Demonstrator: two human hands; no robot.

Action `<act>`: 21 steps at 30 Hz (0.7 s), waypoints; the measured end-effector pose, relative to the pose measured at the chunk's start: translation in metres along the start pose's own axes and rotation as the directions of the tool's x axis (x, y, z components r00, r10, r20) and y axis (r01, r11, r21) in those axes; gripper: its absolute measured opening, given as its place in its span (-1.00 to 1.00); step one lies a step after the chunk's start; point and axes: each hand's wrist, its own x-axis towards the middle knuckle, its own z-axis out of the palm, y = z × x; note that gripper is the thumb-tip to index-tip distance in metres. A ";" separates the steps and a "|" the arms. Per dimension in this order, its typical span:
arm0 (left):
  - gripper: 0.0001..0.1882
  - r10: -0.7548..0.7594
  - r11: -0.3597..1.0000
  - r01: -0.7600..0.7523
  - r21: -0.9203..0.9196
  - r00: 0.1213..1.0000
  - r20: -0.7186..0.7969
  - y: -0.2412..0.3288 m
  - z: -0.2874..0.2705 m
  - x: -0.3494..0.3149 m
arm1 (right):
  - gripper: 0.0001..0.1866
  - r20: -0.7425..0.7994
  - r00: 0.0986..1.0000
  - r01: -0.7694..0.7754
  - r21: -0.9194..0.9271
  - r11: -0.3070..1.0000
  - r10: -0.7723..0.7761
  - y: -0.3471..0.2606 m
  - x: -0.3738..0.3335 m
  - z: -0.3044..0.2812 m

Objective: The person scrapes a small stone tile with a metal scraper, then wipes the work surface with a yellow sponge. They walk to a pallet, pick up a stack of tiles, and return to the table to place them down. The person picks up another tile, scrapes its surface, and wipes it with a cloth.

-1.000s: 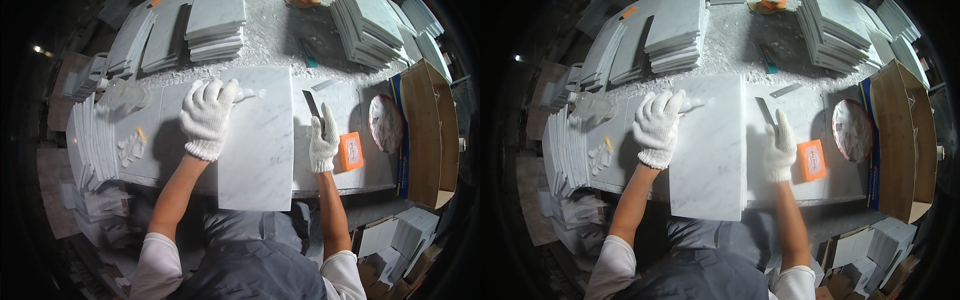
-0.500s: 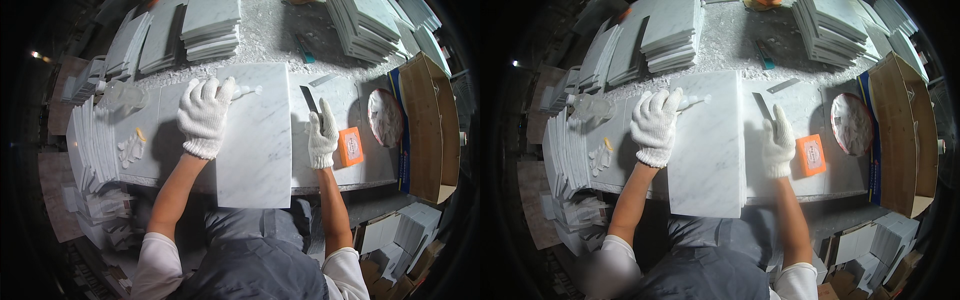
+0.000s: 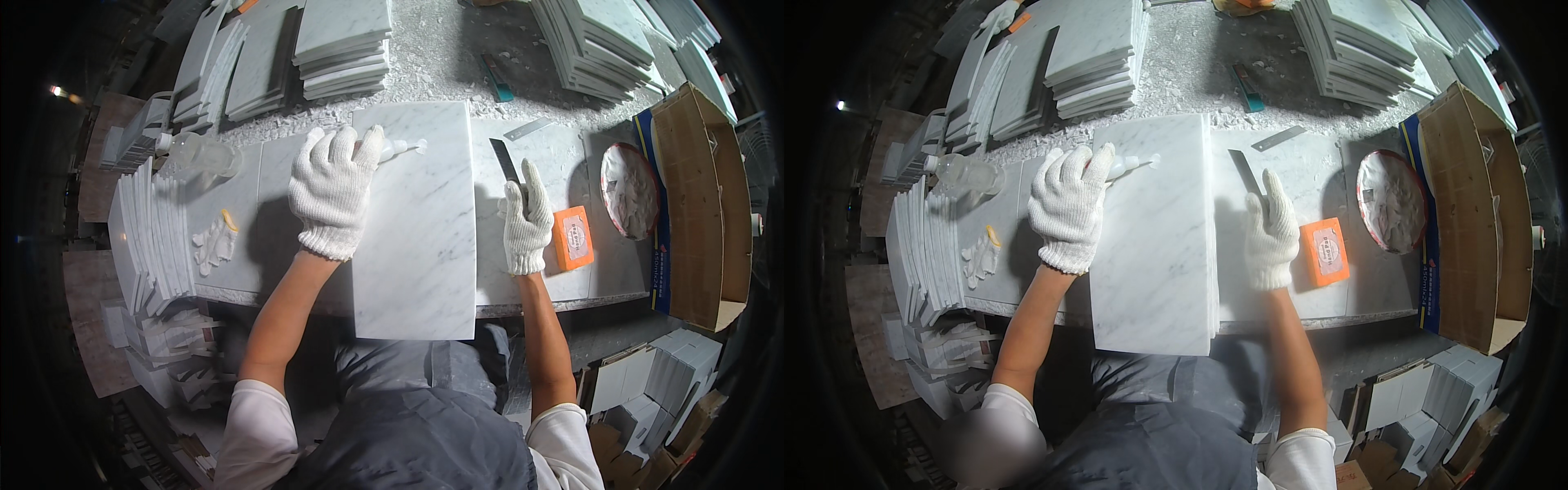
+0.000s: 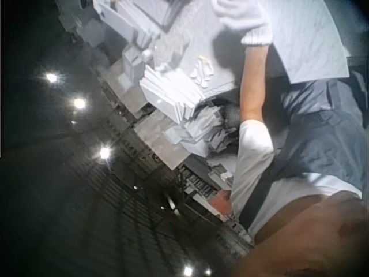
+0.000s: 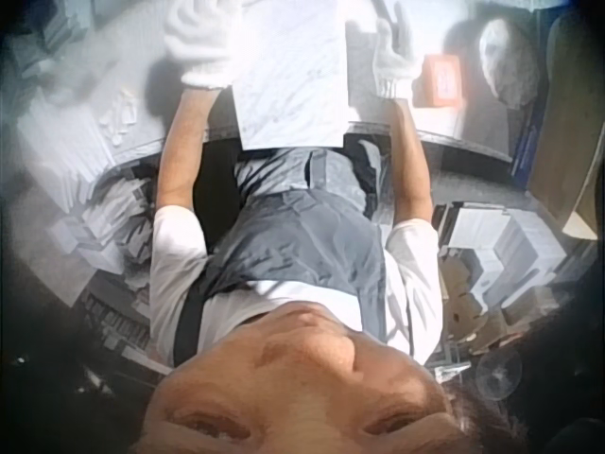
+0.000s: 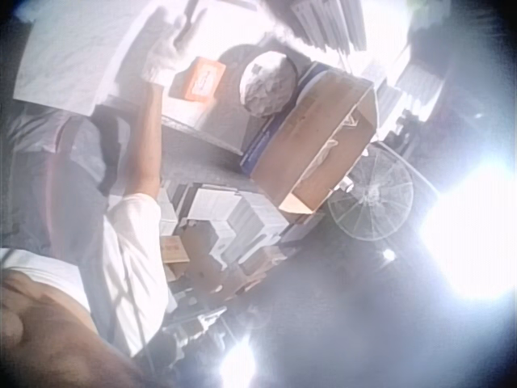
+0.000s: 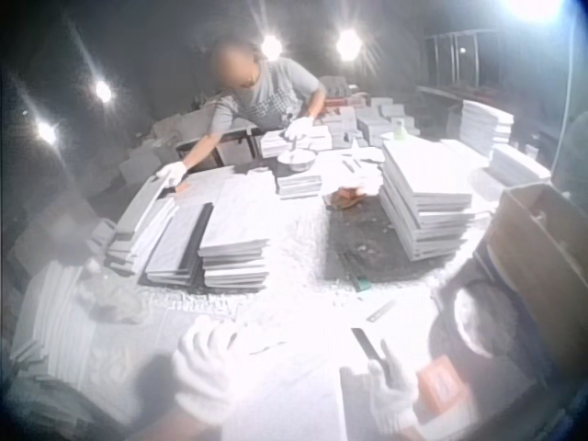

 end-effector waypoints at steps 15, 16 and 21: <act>-0.61 0.046 0.998 -0.041 0.042 0.991 -0.123 0.001 -0.003 0.007 | -0.45 -0.005 1.000 0.002 -0.032 0.999 -0.002 0.001 0.000 -0.001; -0.61 0.039 0.999 -0.034 0.041 0.990 -0.133 0.001 -0.002 0.006 | -0.45 -0.005 1.000 0.002 -0.030 1.000 -0.002 0.001 0.000 -0.001; -0.54 -0.012 1.000 0.012 0.009 0.999 -0.039 0.002 -0.001 0.003 | -0.45 -0.007 1.000 -0.005 -0.013 1.000 0.005 0.001 0.000 -0.001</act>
